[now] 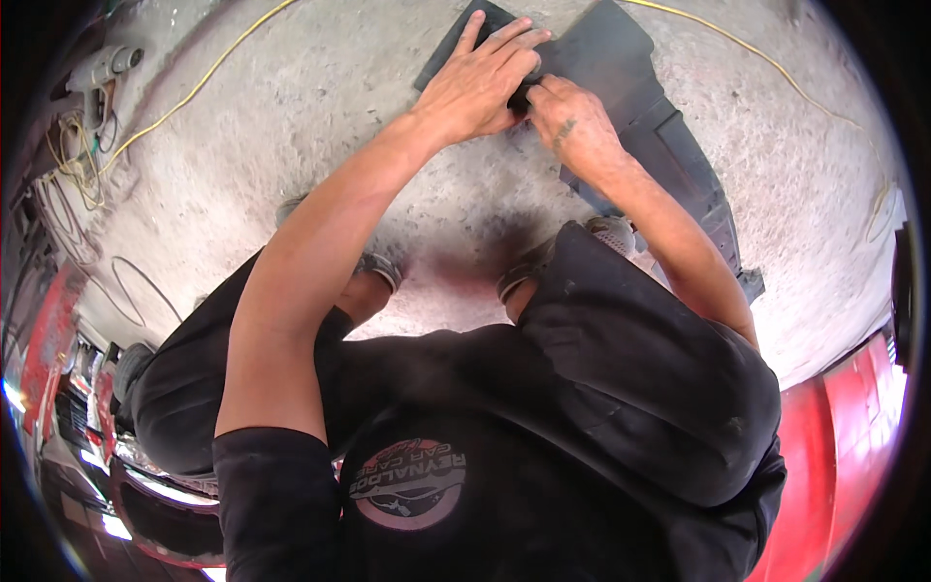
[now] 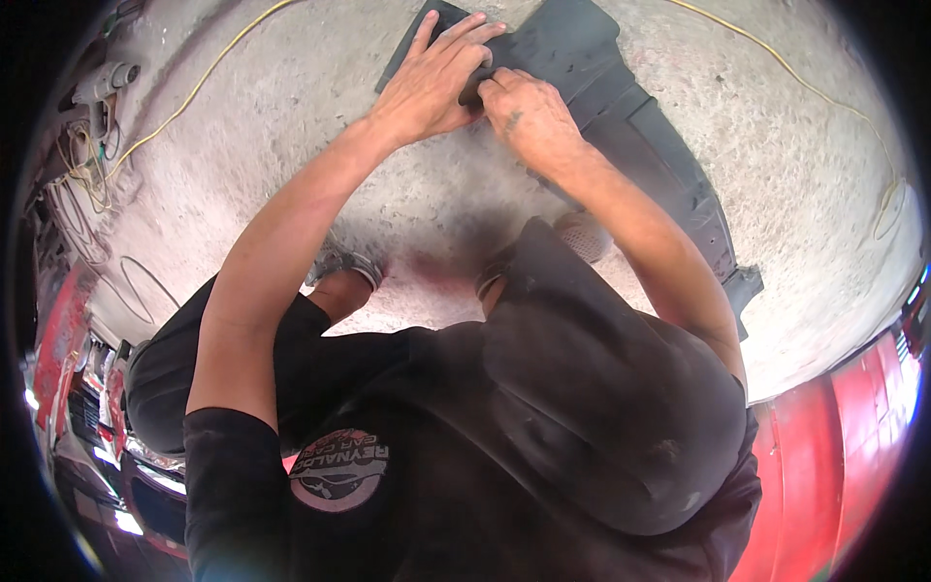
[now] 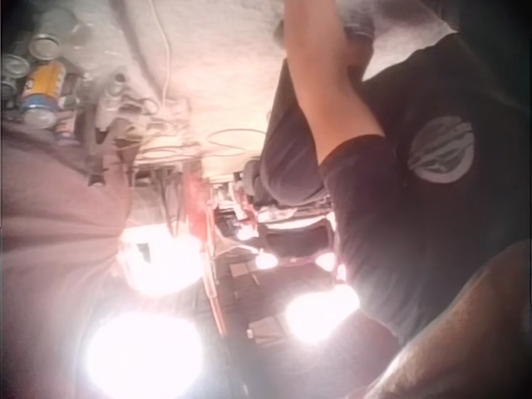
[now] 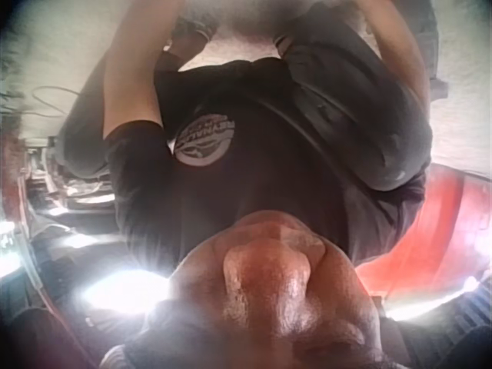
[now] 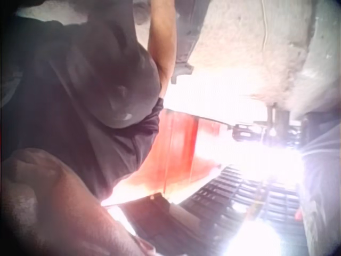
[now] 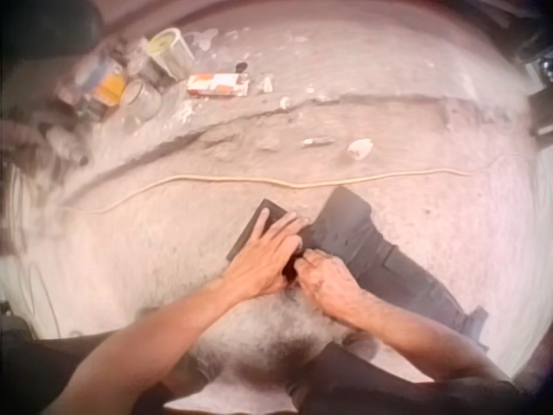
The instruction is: The person cleans and repairs a black plastic automotive panel while sitting on the floor, using a cloth and an adhesive applicator.
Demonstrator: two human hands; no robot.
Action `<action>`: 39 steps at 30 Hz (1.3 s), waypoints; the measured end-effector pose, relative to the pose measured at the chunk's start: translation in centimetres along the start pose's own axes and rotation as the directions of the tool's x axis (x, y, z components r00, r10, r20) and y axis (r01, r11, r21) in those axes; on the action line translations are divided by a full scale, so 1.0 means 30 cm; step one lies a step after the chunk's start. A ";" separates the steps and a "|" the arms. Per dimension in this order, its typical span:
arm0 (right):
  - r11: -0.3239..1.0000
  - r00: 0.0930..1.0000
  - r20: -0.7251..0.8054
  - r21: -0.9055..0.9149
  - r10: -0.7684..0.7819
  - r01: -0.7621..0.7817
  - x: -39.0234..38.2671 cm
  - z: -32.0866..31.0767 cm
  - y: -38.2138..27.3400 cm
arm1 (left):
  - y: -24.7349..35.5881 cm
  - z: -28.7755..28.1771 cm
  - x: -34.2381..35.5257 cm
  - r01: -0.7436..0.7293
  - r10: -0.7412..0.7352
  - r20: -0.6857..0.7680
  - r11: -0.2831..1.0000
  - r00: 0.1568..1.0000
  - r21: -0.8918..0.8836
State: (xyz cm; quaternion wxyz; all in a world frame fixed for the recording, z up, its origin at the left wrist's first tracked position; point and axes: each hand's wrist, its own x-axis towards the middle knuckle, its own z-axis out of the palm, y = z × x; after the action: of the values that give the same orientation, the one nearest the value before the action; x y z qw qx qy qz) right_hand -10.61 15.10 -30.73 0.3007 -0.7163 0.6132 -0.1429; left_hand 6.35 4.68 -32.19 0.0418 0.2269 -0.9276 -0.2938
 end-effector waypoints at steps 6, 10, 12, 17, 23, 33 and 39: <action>0.997 1.000 -0.010 0.083 0.002 -0.001 -0.014 -0.023 0.003 | 0.002 -0.019 0.018 -0.074 0.074 0.026 0.997 0.997 0.017; 0.992 0.997 -0.070 0.125 0.019 -0.010 -0.027 -0.042 0.003 | 0.011 -0.040 0.028 -0.050 0.051 0.070 0.999 0.996 -0.018; 0.970 0.987 -0.108 0.225 0.120 -0.094 -0.041 -0.053 0.006 | 0.015 -0.043 0.028 -0.040 0.045 0.088 0.998 0.995 -0.048; 0.967 0.980 -0.004 0.161 0.201 -0.198 -0.091 -0.068 0.016 | 0.012 -0.035 0.025 -0.019 0.024 0.067 0.997 0.997 -0.070; 0.973 0.981 0.063 0.130 0.186 -0.193 -0.096 -0.032 0.021 | 0.022 -0.049 0.036 0.004 0.005 0.110 0.996 0.994 -0.086; 0.997 0.994 0.083 0.014 0.073 -0.074 -0.121 -0.032 0.010 | 0.021 -0.043 0.034 0.008 0.002 0.132 0.997 0.991 -0.073; 0.997 0.995 0.078 0.048 0.061 -0.065 -0.125 -0.048 0.018 | 0.002 -0.004 0.007 -0.007 0.007 0.016 1.000 1.000 -0.012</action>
State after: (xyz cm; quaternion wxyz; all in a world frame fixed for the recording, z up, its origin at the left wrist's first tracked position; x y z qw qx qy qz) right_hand -12.62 18.30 -29.33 0.3463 -0.6937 0.6198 -0.1210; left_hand 6.16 4.58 -32.07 0.0366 0.2211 -0.9269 -0.3010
